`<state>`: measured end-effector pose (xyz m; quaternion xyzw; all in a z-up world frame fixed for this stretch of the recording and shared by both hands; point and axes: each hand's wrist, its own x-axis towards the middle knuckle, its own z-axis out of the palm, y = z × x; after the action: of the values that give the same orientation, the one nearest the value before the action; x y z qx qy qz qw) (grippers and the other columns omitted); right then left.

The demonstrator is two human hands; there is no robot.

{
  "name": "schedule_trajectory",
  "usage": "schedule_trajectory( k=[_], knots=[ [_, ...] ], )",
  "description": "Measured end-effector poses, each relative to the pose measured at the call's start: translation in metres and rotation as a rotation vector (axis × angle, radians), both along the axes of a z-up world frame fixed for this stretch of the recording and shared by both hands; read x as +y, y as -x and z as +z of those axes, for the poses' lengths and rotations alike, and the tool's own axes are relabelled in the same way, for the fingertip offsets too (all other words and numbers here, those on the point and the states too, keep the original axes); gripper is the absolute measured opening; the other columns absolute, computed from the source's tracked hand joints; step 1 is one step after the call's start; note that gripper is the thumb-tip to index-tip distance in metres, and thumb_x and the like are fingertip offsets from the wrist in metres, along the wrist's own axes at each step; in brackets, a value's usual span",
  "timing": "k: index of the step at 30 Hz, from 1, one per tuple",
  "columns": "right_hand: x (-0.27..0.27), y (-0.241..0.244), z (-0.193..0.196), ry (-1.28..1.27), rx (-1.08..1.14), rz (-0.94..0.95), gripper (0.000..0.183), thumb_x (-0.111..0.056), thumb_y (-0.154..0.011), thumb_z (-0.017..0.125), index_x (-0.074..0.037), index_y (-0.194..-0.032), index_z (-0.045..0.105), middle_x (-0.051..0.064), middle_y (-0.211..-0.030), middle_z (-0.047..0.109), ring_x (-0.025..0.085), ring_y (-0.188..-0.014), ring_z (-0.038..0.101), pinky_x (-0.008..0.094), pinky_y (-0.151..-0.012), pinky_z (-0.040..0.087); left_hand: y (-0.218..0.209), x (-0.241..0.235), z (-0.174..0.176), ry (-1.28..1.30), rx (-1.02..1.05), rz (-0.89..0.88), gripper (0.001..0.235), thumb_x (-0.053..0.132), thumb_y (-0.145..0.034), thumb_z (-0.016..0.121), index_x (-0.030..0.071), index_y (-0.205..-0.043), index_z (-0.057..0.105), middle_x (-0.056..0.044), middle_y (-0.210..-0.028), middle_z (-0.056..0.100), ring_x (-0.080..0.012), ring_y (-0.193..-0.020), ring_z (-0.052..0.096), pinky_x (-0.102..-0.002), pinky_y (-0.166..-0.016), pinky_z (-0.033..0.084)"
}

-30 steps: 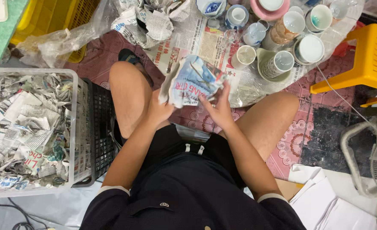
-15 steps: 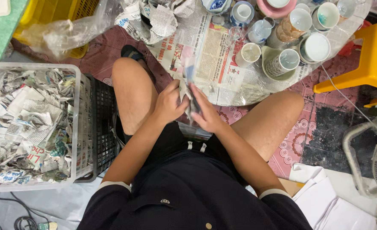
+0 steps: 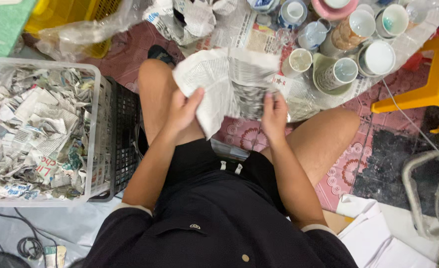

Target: The person sits on the floor and wraps small ceramic cups and bowls with newspaper. They pick up a piece of newspaper, place a ceramic item on it, fold the paper around the item, and set the wrapped bundle aside. The process is repeated for multiple items.

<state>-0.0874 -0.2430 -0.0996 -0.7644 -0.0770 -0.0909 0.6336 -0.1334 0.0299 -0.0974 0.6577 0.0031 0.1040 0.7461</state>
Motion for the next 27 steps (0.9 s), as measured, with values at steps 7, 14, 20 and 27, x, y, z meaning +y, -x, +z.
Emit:
schedule_trajectory(
  k=[7, 14, 20, 27],
  knots=[
    [-0.003, 0.006, 0.003, 0.037, 0.083, 0.043, 0.019, -0.014, -0.109, 0.06, 0.002, -0.109, 0.069, -0.002, -0.093, 0.066, 0.007, -0.087, 0.056, 0.024, -0.081, 0.048, 0.053, 0.06, 0.057, -0.166, 0.088, 0.131, 0.025, 0.013, -0.103, 0.066, -0.003, -0.121, 0.068, -0.002, -0.1, 0.074, -0.0056, -0.083, 0.066, -0.024, -0.071, 0.053],
    [0.036, 0.049, 0.0, 0.033, 0.291, 0.423, 0.023, -0.01, -0.09, 0.075, 0.0, -0.11, 0.069, 0.001, -0.094, 0.074, 0.006, -0.085, 0.063, 0.025, -0.08, 0.053, 0.121, 0.074, 0.127, -0.619, 0.198, 0.603, 0.058, 0.019, -0.081, 0.08, -0.001, -0.129, 0.054, -0.003, -0.101, 0.061, -0.0127, -0.083, 0.059, -0.03, -0.071, 0.049],
    [0.04, 0.051, -0.021, 0.182, 0.168, 0.523, 0.022, -0.012, -0.092, 0.081, 0.001, -0.106, 0.072, 0.004, -0.091, 0.074, 0.007, -0.083, 0.061, 0.025, -0.075, 0.051, 0.129, 0.036, 0.084, -1.203, -0.226, 0.62, 0.041, 0.018, -0.081, 0.092, 0.017, -0.111, 0.064, 0.0, -0.113, 0.063, -0.0262, -0.103, 0.061, -0.046, -0.094, 0.039],
    [0.038, 0.048, 0.0, 0.15, 0.344, 0.587, 0.03, -0.014, -0.095, 0.075, 0.0, -0.119, 0.065, 0.005, -0.093, 0.071, 0.01, -0.079, 0.058, 0.028, -0.071, 0.049, 0.093, 0.02, 0.073, -1.23, -0.081, 0.188, 0.062, 0.03, -0.086, 0.079, 0.014, -0.143, 0.06, -0.015, -0.153, 0.044, -0.0365, -0.142, 0.038, -0.059, -0.114, 0.029]
  ],
)
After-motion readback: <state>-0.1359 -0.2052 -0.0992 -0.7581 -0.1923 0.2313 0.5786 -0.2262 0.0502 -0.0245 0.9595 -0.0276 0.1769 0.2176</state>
